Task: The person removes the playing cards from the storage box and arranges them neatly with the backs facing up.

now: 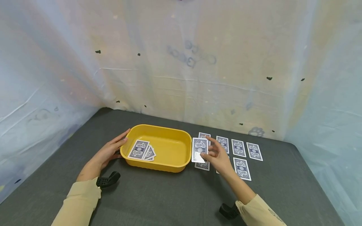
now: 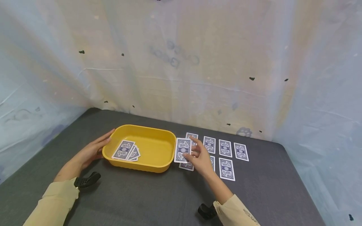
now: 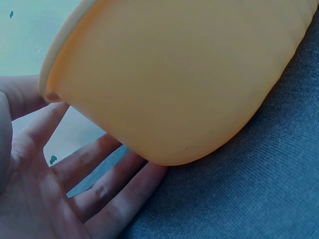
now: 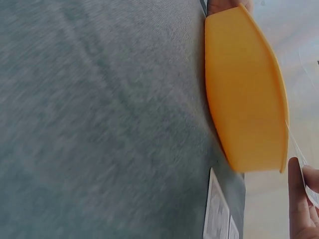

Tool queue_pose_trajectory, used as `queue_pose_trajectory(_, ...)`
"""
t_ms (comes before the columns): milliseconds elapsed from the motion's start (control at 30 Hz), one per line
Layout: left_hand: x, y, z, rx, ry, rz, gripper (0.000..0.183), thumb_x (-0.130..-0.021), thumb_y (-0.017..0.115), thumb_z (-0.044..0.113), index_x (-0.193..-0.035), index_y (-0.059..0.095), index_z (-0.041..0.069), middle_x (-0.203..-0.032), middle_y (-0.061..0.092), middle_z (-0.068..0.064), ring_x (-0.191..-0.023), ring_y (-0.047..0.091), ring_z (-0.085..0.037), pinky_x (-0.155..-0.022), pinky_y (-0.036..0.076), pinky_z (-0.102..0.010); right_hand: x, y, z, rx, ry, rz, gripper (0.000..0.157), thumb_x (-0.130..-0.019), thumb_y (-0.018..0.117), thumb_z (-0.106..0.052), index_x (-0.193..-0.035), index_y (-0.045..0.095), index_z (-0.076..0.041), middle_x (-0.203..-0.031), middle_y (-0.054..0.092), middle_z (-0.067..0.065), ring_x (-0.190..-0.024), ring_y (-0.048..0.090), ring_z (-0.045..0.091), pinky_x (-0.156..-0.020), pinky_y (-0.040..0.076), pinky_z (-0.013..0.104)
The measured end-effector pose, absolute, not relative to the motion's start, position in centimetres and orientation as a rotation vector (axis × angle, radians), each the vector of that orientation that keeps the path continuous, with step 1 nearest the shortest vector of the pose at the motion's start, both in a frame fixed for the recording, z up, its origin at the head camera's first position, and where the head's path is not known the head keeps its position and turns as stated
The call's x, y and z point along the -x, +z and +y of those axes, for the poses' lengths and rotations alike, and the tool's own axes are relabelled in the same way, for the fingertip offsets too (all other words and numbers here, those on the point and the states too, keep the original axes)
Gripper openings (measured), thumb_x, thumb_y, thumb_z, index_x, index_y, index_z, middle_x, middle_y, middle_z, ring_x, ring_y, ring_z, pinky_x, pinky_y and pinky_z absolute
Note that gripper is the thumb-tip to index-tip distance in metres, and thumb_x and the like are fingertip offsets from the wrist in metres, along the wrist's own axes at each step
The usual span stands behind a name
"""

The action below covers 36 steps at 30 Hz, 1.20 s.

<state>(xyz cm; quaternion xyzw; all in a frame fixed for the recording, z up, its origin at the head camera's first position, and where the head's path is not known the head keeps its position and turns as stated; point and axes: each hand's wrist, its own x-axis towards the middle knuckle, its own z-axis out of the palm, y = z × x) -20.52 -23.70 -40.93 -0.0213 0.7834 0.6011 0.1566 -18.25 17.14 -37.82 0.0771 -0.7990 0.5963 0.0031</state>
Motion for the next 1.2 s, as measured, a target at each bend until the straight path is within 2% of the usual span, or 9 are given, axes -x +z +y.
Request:
queue_pose_trajectory(200, 20.5, -40.9, -23.7, 0.065, 1.715, 2.243, 0.064, -0.100, 0.041, 0.049, -0.154, 0.008, 0.035, -0.163, 0.002, -0.007, -0.145, 0.013, -0.042, -0.106, 0.034, -0.059, 17.7, -38.3, 18.5, -0.180, 1.855, -2.499, 0.068, -0.080, 0.072, 0.005, -0.140, 0.045, -0.008, -0.091, 0.054, 0.012, -0.062, 0.055, 0.003, -0.059, 0.049, 0.021)
queue_pose_trajectory(400, 20.4, -40.9, -23.7, 0.063, 1.718, 2.246, 0.065, -0.100, 0.042, 0.050, -0.154, 0.008, 0.035, -0.163, 0.001, -0.006, -0.145, 0.012, -0.042, -0.106, 0.033, -0.059, 17.4, -38.8, 19.8, -0.145, 1.873, -2.480, 0.068, -0.080, 0.071, 0.006, -0.141, 0.045, -0.008, -0.092, 0.047, 0.007, -0.062, 0.050, 0.001, -0.058, 0.049, 0.019)
queue_pose_trajectory(733, 20.6, -40.9, -23.7, 0.085, 1.718, 2.238, 0.067, -0.098, 0.043, 0.053, -0.153, 0.009, 0.037, -0.163, 0.001, -0.005, -0.145, 0.012, -0.042, -0.108, 0.030, -0.061, 17.2, -39.3, 21.4, -0.114, 1.847, -2.484, 0.071, -0.079, 0.070, 0.009, -0.142, 0.042, -0.004, -0.091, 0.051, 0.010, -0.059, 0.050, 0.000, -0.056, 0.047, 0.018)
queue_pose_trajectory(900, 20.7, -40.9, -23.7, 0.093, 1.728, 2.226, 0.067, -0.098, 0.044, 0.054, -0.153, 0.010, 0.037, -0.163, 0.001, -0.005, -0.145, 0.012, -0.043, -0.109, 0.029, -0.061, 17.0, -39.4, 22.4, -0.060, 1.791, -2.523, 0.070, -0.079, 0.071, 0.007, -0.142, 0.042, -0.004, -0.092, 0.054, 0.011, -0.061, 0.052, 0.000, -0.058, 0.049, 0.018)
queue_pose_trajectory(1100, 20.6, -40.9, -23.6, 0.087, 1.729, 2.230, 0.067, -0.098, 0.043, 0.052, -0.153, 0.009, 0.036, -0.163, 0.001, -0.005, -0.145, 0.012, -0.042, -0.108, 0.029, -0.061, 16.9, -39.5, 23.8, -0.051, 1.732, -2.551, 0.070, -0.080, 0.072, 0.005, -0.142, 0.041, -0.003, -0.087, 0.050, 0.006, -0.059, 0.048, 0.000, -0.055, 0.045, 0.018)
queue_pose_trajectory(1200, 20.6, -40.9, -23.6, 0.084, 1.730, 2.230, 0.067, -0.098, 0.043, 0.052, -0.153, 0.009, 0.037, -0.163, 0.000, -0.005, -0.145, 0.012, -0.043, -0.108, 0.029, -0.062, 16.8, -39.6, 24.4, -0.056, 1.697, -2.573, 0.070, -0.080, 0.072, 0.003, -0.142, 0.041, -0.002, -0.086, 0.053, 0.007, -0.059, 0.049, 0.000, -0.055, 0.045, 0.019)
